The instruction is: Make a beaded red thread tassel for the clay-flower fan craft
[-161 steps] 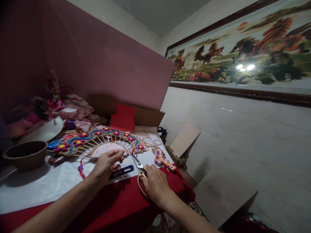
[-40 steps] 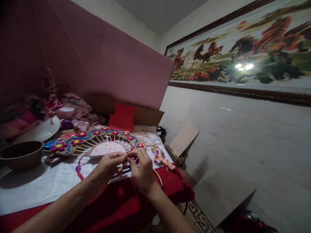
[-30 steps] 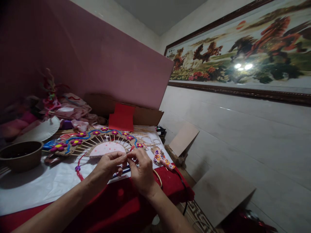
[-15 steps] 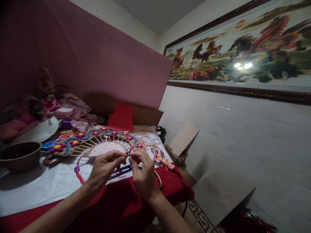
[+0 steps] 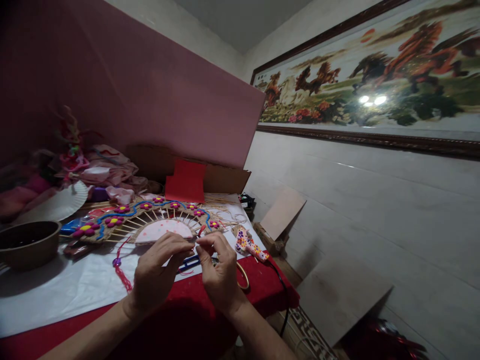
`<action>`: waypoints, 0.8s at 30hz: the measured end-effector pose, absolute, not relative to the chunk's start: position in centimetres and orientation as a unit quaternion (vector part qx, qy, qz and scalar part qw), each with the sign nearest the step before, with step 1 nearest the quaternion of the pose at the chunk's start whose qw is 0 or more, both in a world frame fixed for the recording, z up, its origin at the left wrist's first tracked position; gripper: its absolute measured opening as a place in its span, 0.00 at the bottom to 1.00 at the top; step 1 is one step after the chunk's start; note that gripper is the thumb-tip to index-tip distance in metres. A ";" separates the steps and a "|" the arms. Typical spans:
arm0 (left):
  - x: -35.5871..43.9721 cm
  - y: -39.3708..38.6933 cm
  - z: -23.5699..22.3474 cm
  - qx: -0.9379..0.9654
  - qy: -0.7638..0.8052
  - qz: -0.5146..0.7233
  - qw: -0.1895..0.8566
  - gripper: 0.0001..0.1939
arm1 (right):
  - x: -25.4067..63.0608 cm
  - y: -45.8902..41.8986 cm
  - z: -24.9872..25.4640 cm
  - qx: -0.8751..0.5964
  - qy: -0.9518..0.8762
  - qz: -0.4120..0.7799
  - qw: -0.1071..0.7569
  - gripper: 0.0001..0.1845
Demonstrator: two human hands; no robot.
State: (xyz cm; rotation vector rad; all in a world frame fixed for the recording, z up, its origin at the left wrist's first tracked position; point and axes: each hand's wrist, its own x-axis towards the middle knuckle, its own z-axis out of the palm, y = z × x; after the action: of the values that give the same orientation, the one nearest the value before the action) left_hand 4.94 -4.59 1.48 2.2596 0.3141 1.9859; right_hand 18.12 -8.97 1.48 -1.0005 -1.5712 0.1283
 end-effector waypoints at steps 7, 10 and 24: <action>4.9 -4.7 1.6 0.737 0.110 0.665 0.051 0.08 | 18.0 -9.0 1.6 -0.430 -0.676 0.054 0.596 0.04; 4.9 -4.7 1.6 0.738 0.113 0.664 0.055 0.08 | 18.1 -8.9 1.6 -0.438 -0.673 0.053 0.594 0.04; 3.7 -4.7 3.9 0.660 0.223 0.699 0.163 0.02 | 17.8 -8.2 1.7 -0.582 -0.646 0.088 0.486 0.10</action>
State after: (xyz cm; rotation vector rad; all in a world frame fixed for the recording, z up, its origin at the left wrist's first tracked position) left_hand 3.73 -4.67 3.93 1.8811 0.6362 1.9940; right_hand 17.82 -8.15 1.69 -1.4169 -1.5727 0.2145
